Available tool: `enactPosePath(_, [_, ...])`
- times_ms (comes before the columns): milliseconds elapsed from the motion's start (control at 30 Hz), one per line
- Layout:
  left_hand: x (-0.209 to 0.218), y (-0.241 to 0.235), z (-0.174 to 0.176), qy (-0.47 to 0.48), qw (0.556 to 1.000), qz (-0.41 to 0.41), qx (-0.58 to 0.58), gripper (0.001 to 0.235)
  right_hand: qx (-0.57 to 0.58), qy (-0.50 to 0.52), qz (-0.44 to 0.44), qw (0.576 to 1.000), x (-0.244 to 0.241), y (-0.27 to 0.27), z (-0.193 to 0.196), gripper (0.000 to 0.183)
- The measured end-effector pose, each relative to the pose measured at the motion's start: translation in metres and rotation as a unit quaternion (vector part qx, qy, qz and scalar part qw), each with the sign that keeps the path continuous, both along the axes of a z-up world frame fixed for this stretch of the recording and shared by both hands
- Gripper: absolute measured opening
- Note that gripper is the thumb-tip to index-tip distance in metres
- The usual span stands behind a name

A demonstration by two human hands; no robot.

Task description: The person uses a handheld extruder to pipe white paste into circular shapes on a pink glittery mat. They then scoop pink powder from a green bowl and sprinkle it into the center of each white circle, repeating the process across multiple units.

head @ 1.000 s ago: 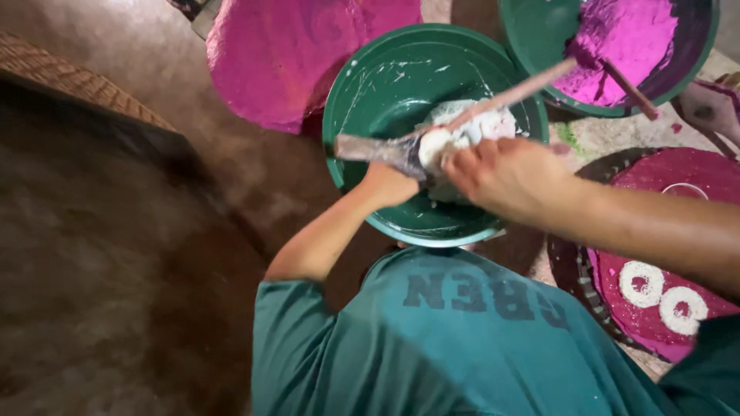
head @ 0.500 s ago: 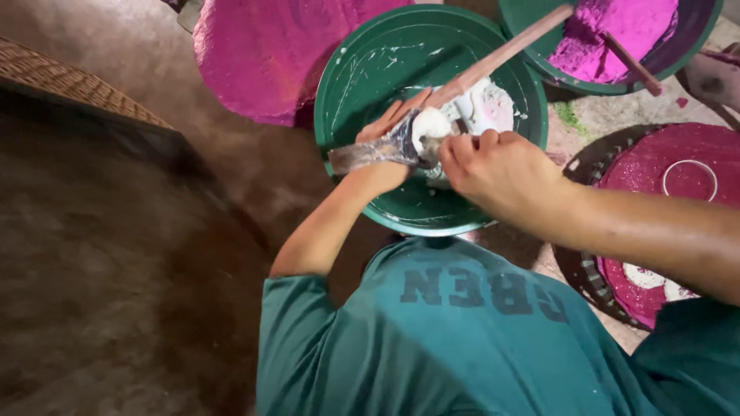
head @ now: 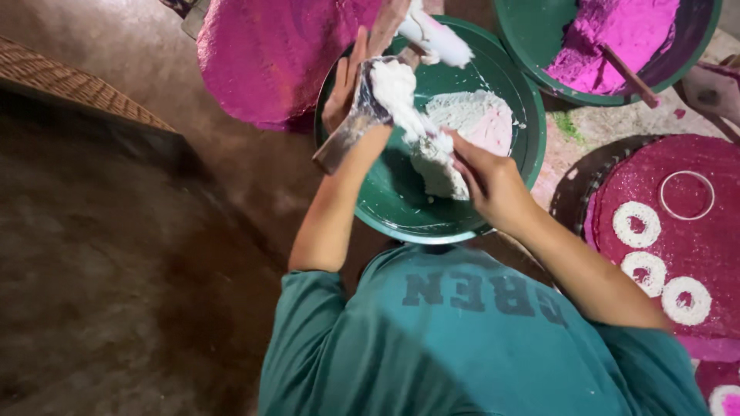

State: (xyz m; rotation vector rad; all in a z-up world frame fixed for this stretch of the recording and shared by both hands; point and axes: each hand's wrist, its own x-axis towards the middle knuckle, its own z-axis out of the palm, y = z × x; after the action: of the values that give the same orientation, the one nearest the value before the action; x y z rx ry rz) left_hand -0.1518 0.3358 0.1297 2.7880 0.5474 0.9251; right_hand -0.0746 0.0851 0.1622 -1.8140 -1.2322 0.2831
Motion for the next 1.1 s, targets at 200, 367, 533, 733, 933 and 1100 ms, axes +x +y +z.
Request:
enactPosePath(200, [0.011, -0.009, 0.009, 0.014, 0.998, 0.017, 0.052, 0.066, -0.098, 0.201, -0.094, 0.970, 0.043, -0.018, -0.005, 0.044])
enactPosePath(367, [0.041, -0.011, -0.001, 0.055, 0.994, 0.091, 0.038, 0.072, 0.070, 0.003, 0.013, 0.997, 0.029, 0.004, -0.013, 0.035])
enactPosePath(533, [0.022, 0.015, -0.008, -0.083, 0.993, -0.017, 0.080, 0.050, -0.213, 0.033, -0.016, 0.976, 0.044, -0.030, 0.026, 0.037])
enactPosePath(733, [0.005, -0.020, -0.003, 0.134, 0.986, -0.076, 0.061, 0.066, -0.340, -0.136, 0.064, 0.928, 0.076, 0.005, 0.095, 0.037])
enactPosePath(933, [-0.001, -0.033, -0.015, 0.151, 0.963, -0.207, -0.085, 0.071, -0.255, -0.529, 0.126, 0.799, 0.009, 0.021, 0.073, 0.033])
enactPosePath(1100, [-0.016, -0.016, -0.002, 0.187, 0.961, -0.119, -0.164, 0.082, -0.278, -0.511, 0.083, 0.809, 0.010, -0.026, 0.140, 0.032])
